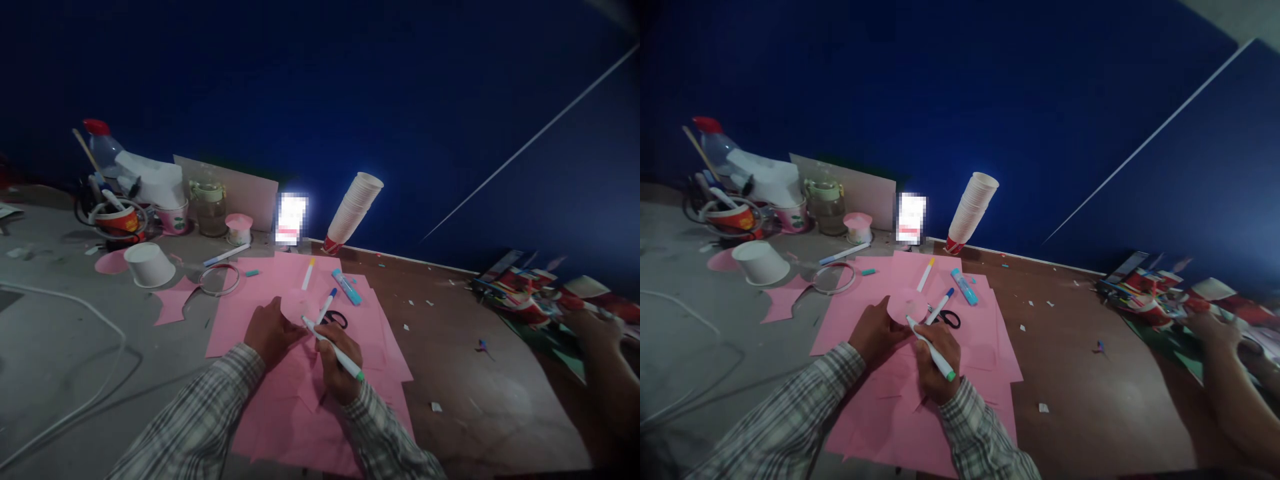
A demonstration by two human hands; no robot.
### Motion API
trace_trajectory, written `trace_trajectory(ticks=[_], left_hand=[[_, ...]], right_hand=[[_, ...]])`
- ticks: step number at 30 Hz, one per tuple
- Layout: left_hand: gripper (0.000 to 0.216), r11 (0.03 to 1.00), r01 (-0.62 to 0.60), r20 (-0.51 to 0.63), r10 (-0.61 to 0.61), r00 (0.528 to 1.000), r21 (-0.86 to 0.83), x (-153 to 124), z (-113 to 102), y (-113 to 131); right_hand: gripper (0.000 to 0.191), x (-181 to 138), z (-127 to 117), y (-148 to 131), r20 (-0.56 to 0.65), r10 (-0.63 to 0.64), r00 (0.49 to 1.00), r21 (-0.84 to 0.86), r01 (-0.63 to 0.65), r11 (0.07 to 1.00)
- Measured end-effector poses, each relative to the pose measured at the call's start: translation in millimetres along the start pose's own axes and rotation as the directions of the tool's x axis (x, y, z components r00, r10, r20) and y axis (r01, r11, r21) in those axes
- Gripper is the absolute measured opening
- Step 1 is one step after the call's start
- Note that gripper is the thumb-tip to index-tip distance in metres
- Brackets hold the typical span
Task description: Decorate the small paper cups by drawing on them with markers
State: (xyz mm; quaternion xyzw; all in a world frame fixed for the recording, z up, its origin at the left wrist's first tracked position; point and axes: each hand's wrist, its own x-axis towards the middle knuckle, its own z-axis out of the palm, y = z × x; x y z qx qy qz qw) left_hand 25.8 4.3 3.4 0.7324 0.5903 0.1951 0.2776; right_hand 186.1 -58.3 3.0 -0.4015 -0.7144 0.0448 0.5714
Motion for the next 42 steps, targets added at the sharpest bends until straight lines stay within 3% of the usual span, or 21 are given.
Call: trace_trajectory(ticks=[7, 14, 30, 42], left_hand=[[0.03, 1.0, 0.001, 0.016, -0.001, 1.0, -0.005, -0.6, -2.8, 2.1], [0.03, 0.999, 0.01, 0.016, -0.011, 1.0, 0.035, -0.4, -2.3, 2.3], [0.027, 0.995, -0.049, 0.002, 0.049, 0.999, 0.088, 0.3, -0.1, -1.5], [0.025, 0.991, -0.032, 0.026, 0.029, 0.999, 0.128, 1.4, 0.3, -1.2]], right_hand=[[0.023, -8.1, 2.7, 8.5, 0.075, -0.058, 0.995, -0.019, 0.06, 0.998], [0.026, -10.3, 6.7, 14.6, 0.075, -0.082, 0.994, -0.008, 0.082, 0.997], [0.025, 6.6, -6.2, -5.6, 0.044, -0.071, 0.997, -0.004, 0.071, 0.997], [0.024, -12.4, 17.6, 10.0, -0.004, -0.066, 0.998, 0.006, 0.066, 0.998]])
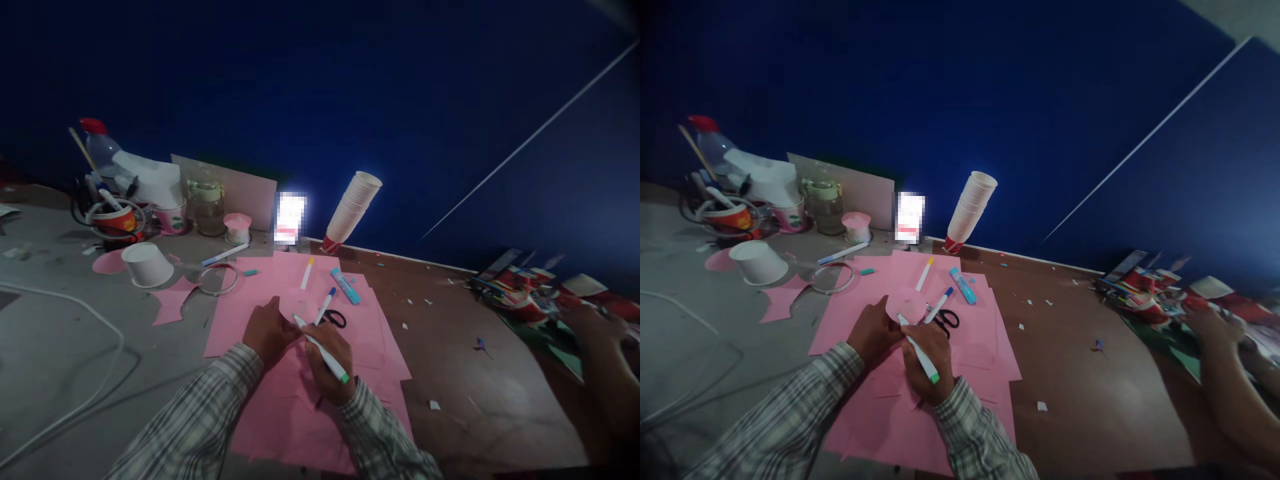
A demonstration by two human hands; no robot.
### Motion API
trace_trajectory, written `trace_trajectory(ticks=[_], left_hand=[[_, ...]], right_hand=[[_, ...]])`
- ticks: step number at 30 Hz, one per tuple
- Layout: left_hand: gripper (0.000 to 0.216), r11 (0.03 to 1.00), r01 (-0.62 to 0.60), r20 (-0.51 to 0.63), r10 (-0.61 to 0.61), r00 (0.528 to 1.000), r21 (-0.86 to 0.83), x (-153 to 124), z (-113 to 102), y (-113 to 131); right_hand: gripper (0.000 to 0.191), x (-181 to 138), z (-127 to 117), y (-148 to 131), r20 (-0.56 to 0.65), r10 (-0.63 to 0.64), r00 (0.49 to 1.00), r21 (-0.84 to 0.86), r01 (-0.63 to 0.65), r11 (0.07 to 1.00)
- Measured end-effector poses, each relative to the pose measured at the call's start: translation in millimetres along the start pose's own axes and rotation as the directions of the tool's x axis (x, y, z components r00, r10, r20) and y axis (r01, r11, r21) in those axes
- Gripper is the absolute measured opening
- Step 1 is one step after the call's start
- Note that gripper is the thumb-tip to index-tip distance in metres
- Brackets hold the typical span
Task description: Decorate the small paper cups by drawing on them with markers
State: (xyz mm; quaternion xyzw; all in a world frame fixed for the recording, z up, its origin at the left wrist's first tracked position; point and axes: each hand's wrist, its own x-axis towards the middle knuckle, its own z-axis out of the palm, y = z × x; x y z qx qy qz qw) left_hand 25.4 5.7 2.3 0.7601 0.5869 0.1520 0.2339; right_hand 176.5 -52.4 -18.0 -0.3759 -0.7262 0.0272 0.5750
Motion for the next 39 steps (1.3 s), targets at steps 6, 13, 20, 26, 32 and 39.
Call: trace_trajectory(ticks=[6, 13, 20, 26, 32, 39], left_hand=[[0.023, 0.999, -0.035, -0.007, 0.035, 0.999, 0.02, -0.6, -0.9, 1.4], [0.025, 1.0, 0.014, 0.031, -0.014, 0.999, 0.007, -0.2, -4.4, 3.8], [0.022, 1.0, -0.001, 0.021, 0.0, 1.0, 0.029, 0.1, -2.8, 1.5], [0.022, 0.999, -0.011, 0.031, 0.009, 0.999, 0.044, -0.5, -4.2, 2.6], [0.028, 0.999, -0.018, 0.009, 0.018, 1.0, -0.029, -0.8, -3.2, 0.2], [0.031, 0.994, 0.037, 0.001, -0.037, 0.999, -0.106, -2.5, -4.7, 3.0]], right_hand=[[0.024, -1.7, -0.5, 0.1, 0.014, 0.025, 1.0, -0.021, -0.024, 0.999], [0.025, 4.8, -10.6, -5.7, 0.048, 0.016, 0.999, -0.013, -0.015, 1.0], [0.023, 14.8, -20.4, -14.2, 0.086, -0.025, 0.996, -0.047, 0.029, 0.998], [0.021, 14.7, -22.3, -14.0, 0.075, -0.038, 0.996, -0.066, 0.043, 0.997], [0.022, 15.7, -24.7, -14.2, 0.063, -0.015, 0.998, -0.037, 0.018, 0.999], [0.021, 17.0, -24.1, -14.4, 0.026, 0.032, 0.999, -0.017, -0.032, 0.999]])
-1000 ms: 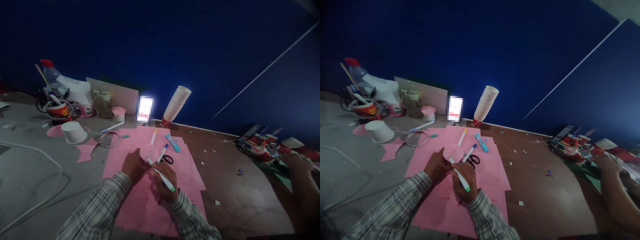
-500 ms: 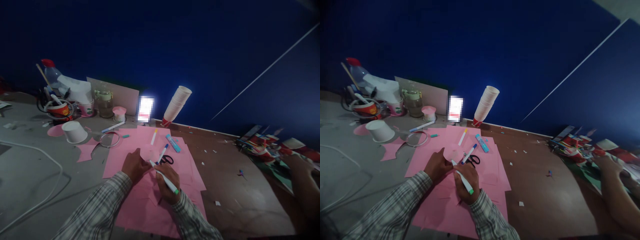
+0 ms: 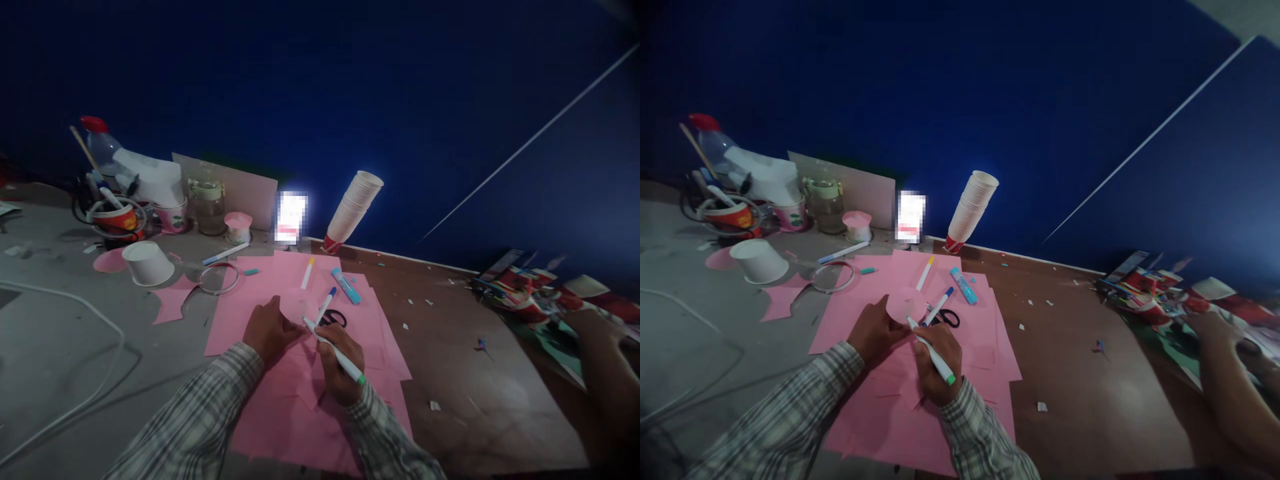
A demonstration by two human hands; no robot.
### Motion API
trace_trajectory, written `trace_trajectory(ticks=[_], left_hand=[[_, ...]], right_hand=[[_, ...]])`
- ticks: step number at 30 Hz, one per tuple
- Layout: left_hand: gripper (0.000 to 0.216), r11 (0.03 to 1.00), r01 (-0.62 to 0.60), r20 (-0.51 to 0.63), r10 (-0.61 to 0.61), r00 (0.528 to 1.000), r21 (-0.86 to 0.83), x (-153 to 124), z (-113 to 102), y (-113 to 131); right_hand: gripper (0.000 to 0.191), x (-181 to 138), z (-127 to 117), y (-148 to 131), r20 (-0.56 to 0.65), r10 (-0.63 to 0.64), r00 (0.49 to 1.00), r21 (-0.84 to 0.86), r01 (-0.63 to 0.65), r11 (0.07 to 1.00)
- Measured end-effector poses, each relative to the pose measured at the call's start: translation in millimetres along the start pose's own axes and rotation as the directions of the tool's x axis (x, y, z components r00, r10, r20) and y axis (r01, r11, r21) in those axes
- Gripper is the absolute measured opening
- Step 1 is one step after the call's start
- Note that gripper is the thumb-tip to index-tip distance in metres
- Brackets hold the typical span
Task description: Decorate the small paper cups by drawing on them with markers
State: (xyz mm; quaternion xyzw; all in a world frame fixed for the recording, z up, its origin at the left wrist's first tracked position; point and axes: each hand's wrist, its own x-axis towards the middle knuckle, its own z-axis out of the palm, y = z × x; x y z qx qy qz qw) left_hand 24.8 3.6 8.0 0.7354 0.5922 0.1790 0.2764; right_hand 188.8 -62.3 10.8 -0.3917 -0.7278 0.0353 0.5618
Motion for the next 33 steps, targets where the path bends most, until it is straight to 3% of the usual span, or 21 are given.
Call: trace_trajectory(ticks=[8, 33], left_hand=[[0.026, 1.0, -0.014, 0.014, 0.014, 1.0, 0.026, -0.2, -1.2, 1.5], [0.029, 1.0, -0.004, 0.011, 0.004, 1.0, 0.023, 1.4, 1.8, -1.4]], right_hand=[[0.022, -4.8, 4.8, 4.2, 0.063, -0.002, 0.998, 0.008, 0.002, 1.0], [0.02, 2.0, 9.6, -2.3, 0.027, -0.036, 0.999, -0.016, 0.037, 0.999]])
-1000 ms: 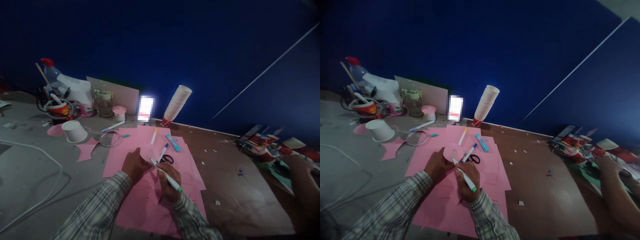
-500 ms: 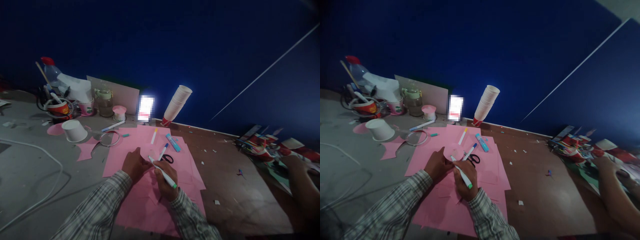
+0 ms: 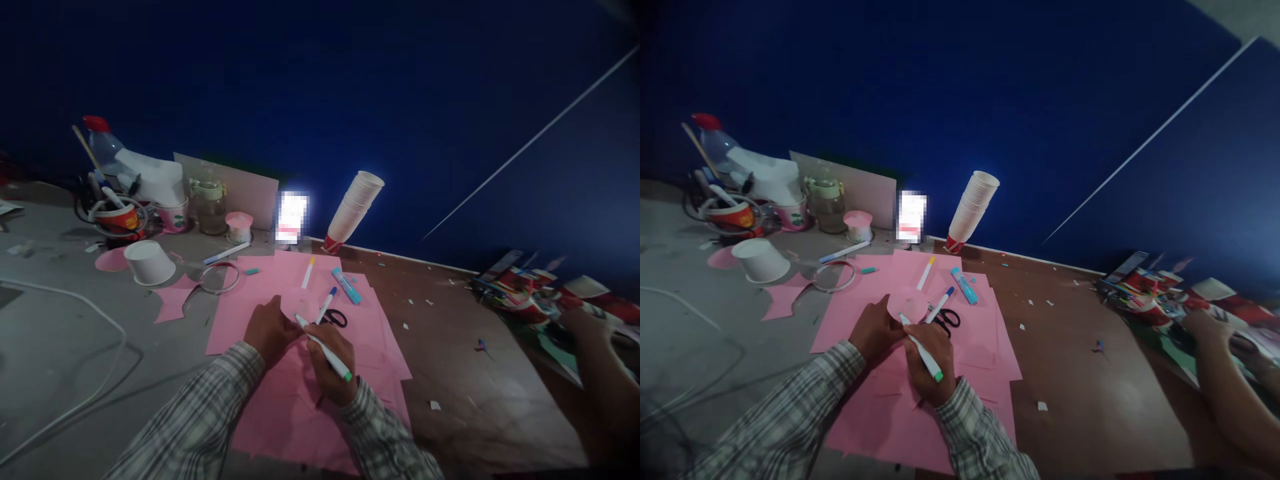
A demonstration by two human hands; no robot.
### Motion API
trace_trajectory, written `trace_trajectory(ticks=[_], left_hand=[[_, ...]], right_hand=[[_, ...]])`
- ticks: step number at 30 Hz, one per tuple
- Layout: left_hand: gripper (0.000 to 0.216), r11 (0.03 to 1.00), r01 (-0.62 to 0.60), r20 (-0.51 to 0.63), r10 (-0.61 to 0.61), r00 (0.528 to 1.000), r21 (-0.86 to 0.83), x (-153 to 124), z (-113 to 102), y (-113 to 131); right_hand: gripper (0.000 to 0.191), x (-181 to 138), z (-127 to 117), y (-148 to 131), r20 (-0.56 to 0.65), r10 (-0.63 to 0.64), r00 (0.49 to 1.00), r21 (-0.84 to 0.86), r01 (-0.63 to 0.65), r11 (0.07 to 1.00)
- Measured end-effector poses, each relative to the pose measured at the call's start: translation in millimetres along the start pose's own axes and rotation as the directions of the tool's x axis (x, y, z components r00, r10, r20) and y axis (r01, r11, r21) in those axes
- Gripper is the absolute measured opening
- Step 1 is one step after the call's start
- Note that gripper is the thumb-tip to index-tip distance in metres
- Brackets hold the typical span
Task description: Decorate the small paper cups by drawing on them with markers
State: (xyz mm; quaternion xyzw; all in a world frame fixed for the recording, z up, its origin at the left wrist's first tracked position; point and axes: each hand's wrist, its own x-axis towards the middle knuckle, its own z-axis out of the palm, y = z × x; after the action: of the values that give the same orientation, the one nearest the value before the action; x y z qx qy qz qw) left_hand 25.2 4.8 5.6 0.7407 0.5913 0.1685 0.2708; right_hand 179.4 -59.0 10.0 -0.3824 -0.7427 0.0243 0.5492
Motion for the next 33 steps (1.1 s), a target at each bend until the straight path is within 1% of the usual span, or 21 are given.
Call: trace_trajectory(ticks=[3, 6, 9, 12, 14, 17, 21, 24, 28, 33], left_hand=[[0.035, 0.999, 0.01, 0.004, -0.01, 1.0, -0.034, -0.5, -2.3, 1.1], [0.039, 0.998, 0.015, -0.022, -0.017, 1.0, -0.067, -1.5, -1.5, 1.2], [0.042, 0.999, 0.003, -0.073, -0.007, 0.997, -0.054, -2.3, 3.2, -0.4], [0.045, 0.999, -0.03, -0.128, 0.031, 0.991, 0.012, -2.3, 7.6, -2.2], [0.043, 0.999, -0.03, -0.127, 0.036, 0.991, 0.045, -1.7, 8.2, -2.3], [0.039, 0.999, 0.001, -0.089, 0.004, 0.996, 0.049, -0.8, 6.3, -0.9], [0.038, 0.999, 0.018, -0.076, -0.015, 0.997, 0.041, -0.2, 3.2, 1.2], [0.038, 0.999, 0.027, -0.058, -0.025, 0.998, 0.031, -0.3, 2.8, 1.9], [0.039, 0.999, 0.024, -0.066, -0.021, 0.998, 0.047, -0.9, 3.0, 2.1], [0.033, 0.998, 0.008, -0.041, -0.005, 0.999, 0.059, -1.3, 1.5, 3.3]], right_hand=[[0.02, -1.6, -6.0, -1.7, -0.06, 0.034, 0.998, -0.025, -0.035, 0.999], [0.021, -7.6, -7.7, 3.0, -0.159, 0.128, 0.979, -0.039, -0.135, 0.99], [0.026, -15.4, -3.4, 12.0, -0.221, 0.217, 0.951, 0.047, -0.212, 0.976], [0.03, -19.0, 0.8, 18.1, -0.225, 0.284, 0.932, 0.165, -0.251, 0.954], [0.032, -17.9, 0.6, 18.5, -0.216, 0.294, 0.931, 0.193, -0.255, 0.948], [0.034, -13.4, -2.3, 14.6, -0.167, 0.255, 0.952, 0.188, -0.223, 0.956], [0.029, -8.1, -4.1, 8.9, -0.116, 0.163, 0.98, 0.127, -0.148, 0.981], [0.025, -8.1, -3.4, 9.5, -0.125, 0.119, 0.985, 0.076, -0.111, 0.991], [0.022, -11.9, -4.0, 15.1, -0.097, 0.104, 0.99, 0.014, -0.103, 0.995], [0.022, -11.7, -4.4, 15.7, -0.083, 0.058, 0.995, -0.034, -0.061, 0.998]])
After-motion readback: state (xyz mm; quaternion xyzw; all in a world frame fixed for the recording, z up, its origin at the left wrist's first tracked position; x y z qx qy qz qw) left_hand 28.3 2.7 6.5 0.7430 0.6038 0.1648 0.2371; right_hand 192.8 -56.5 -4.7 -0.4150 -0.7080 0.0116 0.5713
